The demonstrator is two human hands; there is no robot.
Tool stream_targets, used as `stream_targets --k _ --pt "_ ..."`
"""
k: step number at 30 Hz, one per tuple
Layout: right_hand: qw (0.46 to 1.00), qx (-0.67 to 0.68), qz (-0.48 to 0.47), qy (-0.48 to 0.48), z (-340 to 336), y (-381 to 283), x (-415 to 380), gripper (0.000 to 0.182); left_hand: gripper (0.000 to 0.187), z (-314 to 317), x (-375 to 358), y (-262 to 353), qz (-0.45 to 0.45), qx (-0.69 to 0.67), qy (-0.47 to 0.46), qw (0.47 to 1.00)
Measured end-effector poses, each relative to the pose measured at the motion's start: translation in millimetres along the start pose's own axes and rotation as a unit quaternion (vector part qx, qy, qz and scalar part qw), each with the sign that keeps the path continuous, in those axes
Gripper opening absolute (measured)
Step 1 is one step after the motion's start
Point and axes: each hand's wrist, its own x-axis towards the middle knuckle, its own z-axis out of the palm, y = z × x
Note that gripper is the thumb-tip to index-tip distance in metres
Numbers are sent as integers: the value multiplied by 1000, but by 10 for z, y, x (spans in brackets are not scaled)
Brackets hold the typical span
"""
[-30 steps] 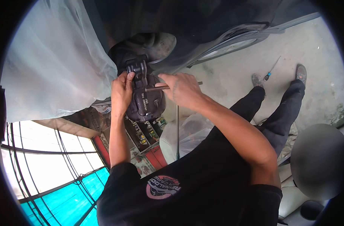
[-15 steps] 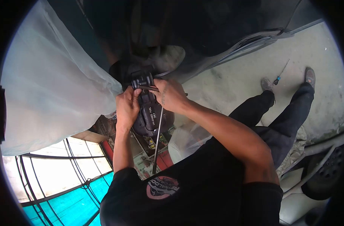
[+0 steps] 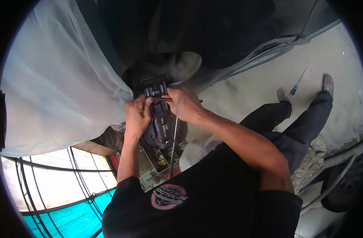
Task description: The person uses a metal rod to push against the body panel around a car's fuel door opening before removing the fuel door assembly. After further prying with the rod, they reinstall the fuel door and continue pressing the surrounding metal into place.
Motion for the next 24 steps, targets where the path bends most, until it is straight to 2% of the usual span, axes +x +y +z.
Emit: stream_targets --k 8,10,15,16,20,22,24 --pt "999 -42 -10 -8 -11 10 4 11 31 -9 10 4 1 0 -3 1000" --pt "999 -39 -11 -7 -42 6 10 12 33 -3 27 15 -6 -37 2 999" --pt "1000 -24 5 -16 -161 46 -156 20 37 -29 28 -2 -10 -25 -5 1000" --pt "995 -82 27 -41 -291 48 -255 36 38 -22 28 -1 -3 -29 -1 1000" --pt "990 -51 117 -56 -1159 -138 -1026 48 39 -31 15 54 -40 -72 -11 997" --pt "980 -6 198 -12 -1561 -326 -1419 47 39 -17 12 35 -39 -65 -10 997" --pt "973 16 231 -21 -1956 -450 -1785 48 38 -17 17 58 -47 -89 -10 995"
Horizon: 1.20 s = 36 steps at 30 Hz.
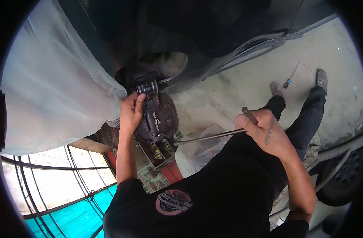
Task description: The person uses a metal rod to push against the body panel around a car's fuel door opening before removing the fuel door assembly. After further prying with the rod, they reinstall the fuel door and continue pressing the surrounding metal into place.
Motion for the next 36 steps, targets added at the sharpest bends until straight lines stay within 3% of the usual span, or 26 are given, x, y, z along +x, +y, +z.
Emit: stream_targets --k 3,5,6,8,12,19,21,27,36 --pt "1000 -9 -4 20 -384 -134 -460 48 36 4 -35 -26 -25 -42 -9 999" --pt "992 -27 -81 98 -552 -155 -627 43 35 0 -28 -44 -36 -62 -15 997" --pt "992 -26 -80 95 -615 -215 -651 43 35 -12 -33 -44 -39 -58 -20 997" --pt "975 -42 -197 90 -680 -333 -664 35 35 -11 -27 -53 -43 -55 -25 997" --pt "947 -85 -300 81 -606 -589 -420 31 35 -22 -25 -4 -43 -32 -19 998" --pt "918 -195 -343 38 -229 -898 129 43 38 -30 -17 -19 -32 -26 -21 999" --pt "867 -276 -411 57 -94 -891 297 42 38 -28 -14 -11 -32 -28 -20 999" --pt "822 -288 -485 73 88 -957 533 33 45 -25 -18 -48 -25 -30 -15 999" --pt "810 -292 -503 76 118 -996 644 27 40 -28 -6 -40 -16 -28 -14 999"
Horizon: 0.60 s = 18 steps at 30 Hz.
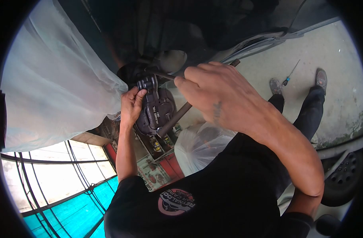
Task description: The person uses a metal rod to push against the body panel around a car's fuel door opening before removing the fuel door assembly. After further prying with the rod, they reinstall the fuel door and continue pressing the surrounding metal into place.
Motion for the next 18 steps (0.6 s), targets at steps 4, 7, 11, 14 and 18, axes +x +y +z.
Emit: stream_targets --k 4,7,11,14,18 --pt "1000 -11 -5 -2 1 -3 65 23 41 5 -6 -14 -2 1 1 1000" --pt "995 -91 -48 -4 -42 -40 143 18 42 16 -1 -13 5 -6 7 1000" --pt "978 -183 -94 -36 -96 -120 242 18 42 -1 1 -5 5 9 3 1000" --pt "962 -236 -90 -99 -164 -161 351 28 42 -1 -3 -8 9 9 6 1000" --pt "952 -244 -91 -160 -227 -232 531 27 41 -2 -1 -9 12 0 5 1000"
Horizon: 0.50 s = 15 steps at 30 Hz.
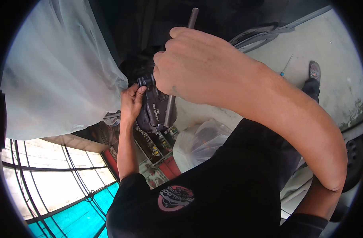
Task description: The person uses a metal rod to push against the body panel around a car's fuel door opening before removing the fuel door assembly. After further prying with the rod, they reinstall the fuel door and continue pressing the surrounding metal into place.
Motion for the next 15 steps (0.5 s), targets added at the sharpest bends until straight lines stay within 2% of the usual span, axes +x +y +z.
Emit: stream_targets --k 1,3,4,6,7,9,10,12,13,15 --pt "1000 -1 1 -2 -20 18 6 27 41 1 -4 2 0 1 1 1000" --pt "984 162 79 2 -38 60 28 22 40 40 -21 -48 -3 -20 10 1000" --pt "984 161 79 0 4 96 61 22 40 58 -20 -60 -5 -41 20 999" --pt "924 337 173 45 98 147 159 18 40 26 -6 -25 -3 -25 11 1000" --pt "924 337 173 44 88 140 162 18 39 6 -1 -2 -1 -7 2 1000" --pt "810 512 286 23 39 119 160 32 39 7 10 -17 0 -4 1 1000" --pt "809 513 286 21 26 110 159 32 39 7 5 -22 -1 1 -1 1000" --pt "767 576 282 -10 3 87 147 40 39 -6 -1 -4 -5 1 -2 1000" --pt "767 577 282 -11 -2 65 138 40 39 -10 9 8 -4 0 -1 1000" --pt "657 645 388 26 29 -10 95 46 39 -3 5 -1 -5 -4 1 1000"
